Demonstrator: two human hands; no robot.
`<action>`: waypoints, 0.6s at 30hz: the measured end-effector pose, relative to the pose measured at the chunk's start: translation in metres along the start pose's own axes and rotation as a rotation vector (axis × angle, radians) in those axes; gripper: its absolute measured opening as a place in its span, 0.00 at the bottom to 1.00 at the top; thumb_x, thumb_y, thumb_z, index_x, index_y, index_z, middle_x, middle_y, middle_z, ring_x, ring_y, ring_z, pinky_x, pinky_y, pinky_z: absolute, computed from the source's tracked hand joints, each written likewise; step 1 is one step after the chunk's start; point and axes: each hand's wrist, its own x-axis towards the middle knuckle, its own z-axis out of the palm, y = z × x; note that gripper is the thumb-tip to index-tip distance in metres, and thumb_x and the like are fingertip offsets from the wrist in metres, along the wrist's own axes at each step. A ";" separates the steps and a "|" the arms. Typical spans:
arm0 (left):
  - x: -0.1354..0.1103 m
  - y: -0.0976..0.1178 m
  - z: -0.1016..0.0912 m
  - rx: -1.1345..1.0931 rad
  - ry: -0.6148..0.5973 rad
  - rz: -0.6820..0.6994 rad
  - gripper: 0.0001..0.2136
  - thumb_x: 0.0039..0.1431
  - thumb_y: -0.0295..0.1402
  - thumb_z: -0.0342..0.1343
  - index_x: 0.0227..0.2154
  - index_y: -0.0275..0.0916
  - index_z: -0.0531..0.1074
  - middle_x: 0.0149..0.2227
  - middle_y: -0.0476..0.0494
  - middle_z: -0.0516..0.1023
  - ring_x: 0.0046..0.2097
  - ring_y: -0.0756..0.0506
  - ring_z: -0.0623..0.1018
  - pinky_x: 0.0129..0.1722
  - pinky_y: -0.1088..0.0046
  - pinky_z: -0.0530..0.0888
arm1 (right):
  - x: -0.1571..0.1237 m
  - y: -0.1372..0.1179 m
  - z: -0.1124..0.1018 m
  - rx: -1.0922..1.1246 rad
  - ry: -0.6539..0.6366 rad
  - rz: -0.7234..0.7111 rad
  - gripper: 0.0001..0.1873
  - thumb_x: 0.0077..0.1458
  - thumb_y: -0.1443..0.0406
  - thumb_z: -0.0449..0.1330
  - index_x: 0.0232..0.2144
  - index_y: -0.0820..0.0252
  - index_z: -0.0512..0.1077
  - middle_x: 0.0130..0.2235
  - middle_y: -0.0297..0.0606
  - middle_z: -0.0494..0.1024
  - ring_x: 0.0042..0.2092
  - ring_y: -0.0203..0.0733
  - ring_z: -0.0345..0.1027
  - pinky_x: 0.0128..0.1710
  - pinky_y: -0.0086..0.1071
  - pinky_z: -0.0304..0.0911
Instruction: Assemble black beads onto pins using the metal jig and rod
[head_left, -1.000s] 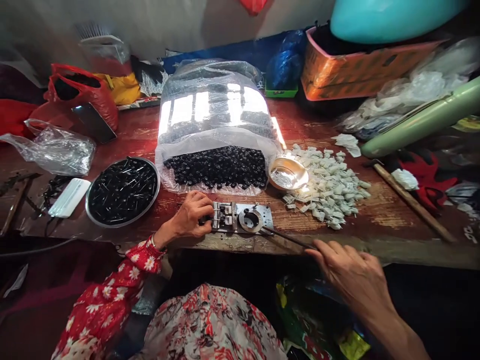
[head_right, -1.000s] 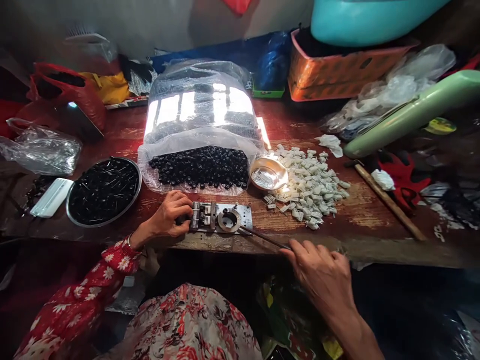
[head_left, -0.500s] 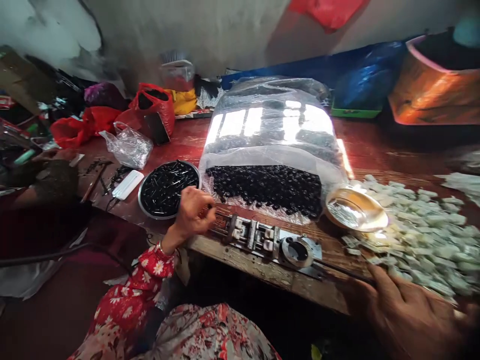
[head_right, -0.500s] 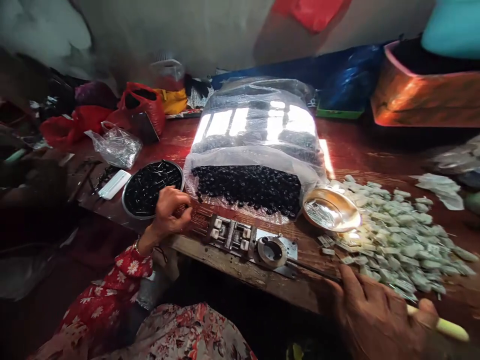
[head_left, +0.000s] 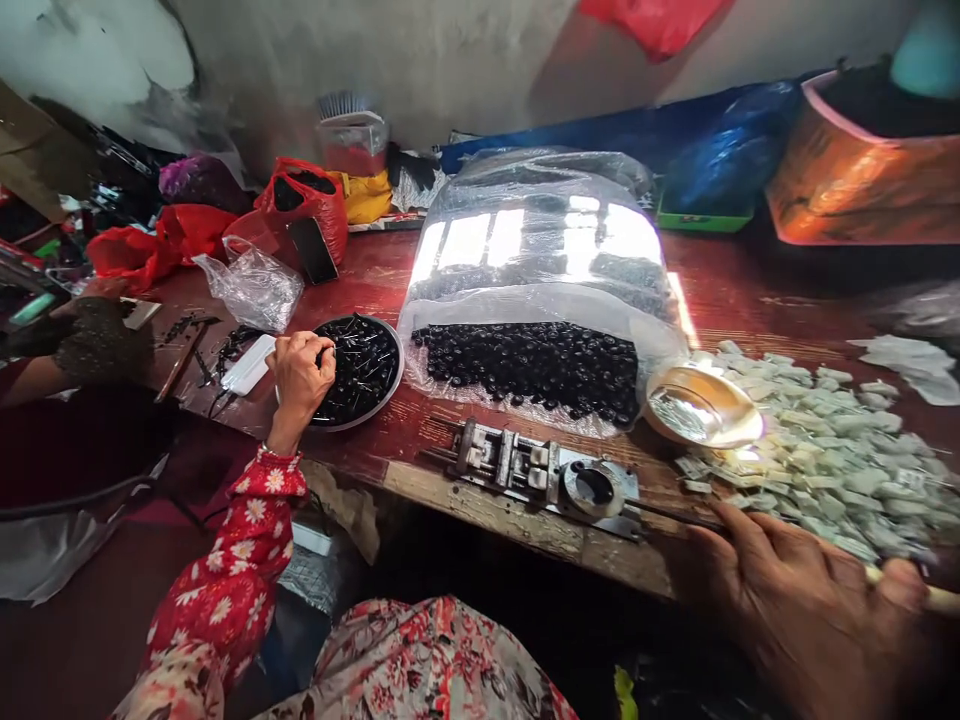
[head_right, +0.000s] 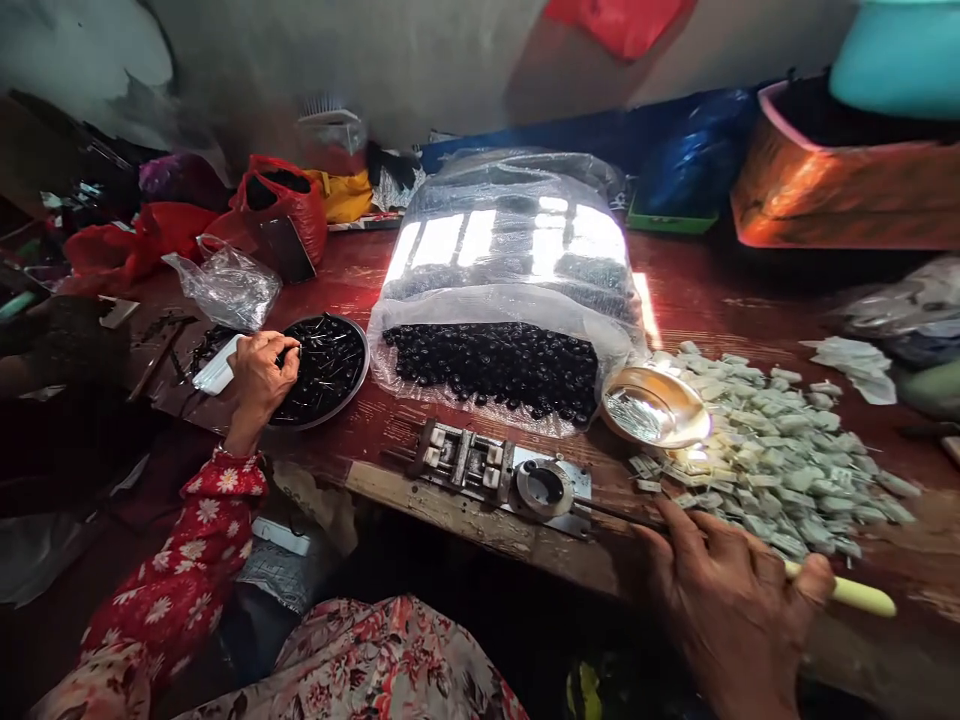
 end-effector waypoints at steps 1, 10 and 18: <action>0.001 0.002 0.000 -0.009 0.003 0.008 0.09 0.65 0.35 0.56 0.42 0.44 0.81 0.49 0.39 0.82 0.52 0.33 0.73 0.52 0.52 0.67 | 0.003 -0.003 -0.003 -0.024 0.004 -0.025 0.29 0.72 0.51 0.45 0.58 0.60 0.76 0.46 0.56 0.82 0.45 0.66 0.71 0.66 0.63 0.45; -0.021 0.054 -0.017 -0.231 0.044 0.268 0.08 0.70 0.39 0.56 0.43 0.43 0.78 0.44 0.41 0.82 0.47 0.37 0.79 0.50 0.52 0.72 | 0.027 -0.006 0.003 0.033 -0.028 -0.013 0.25 0.73 0.54 0.46 0.50 0.60 0.80 0.47 0.52 0.81 0.50 0.58 0.68 0.64 0.59 0.45; -0.045 0.147 0.035 -0.422 -0.345 0.373 0.08 0.71 0.32 0.54 0.45 0.41 0.77 0.42 0.43 0.82 0.44 0.43 0.81 0.43 0.67 0.75 | 0.044 -0.015 0.014 0.114 0.031 -0.083 0.20 0.74 0.58 0.49 0.44 0.59 0.80 0.44 0.47 0.83 0.48 0.52 0.72 0.65 0.55 0.53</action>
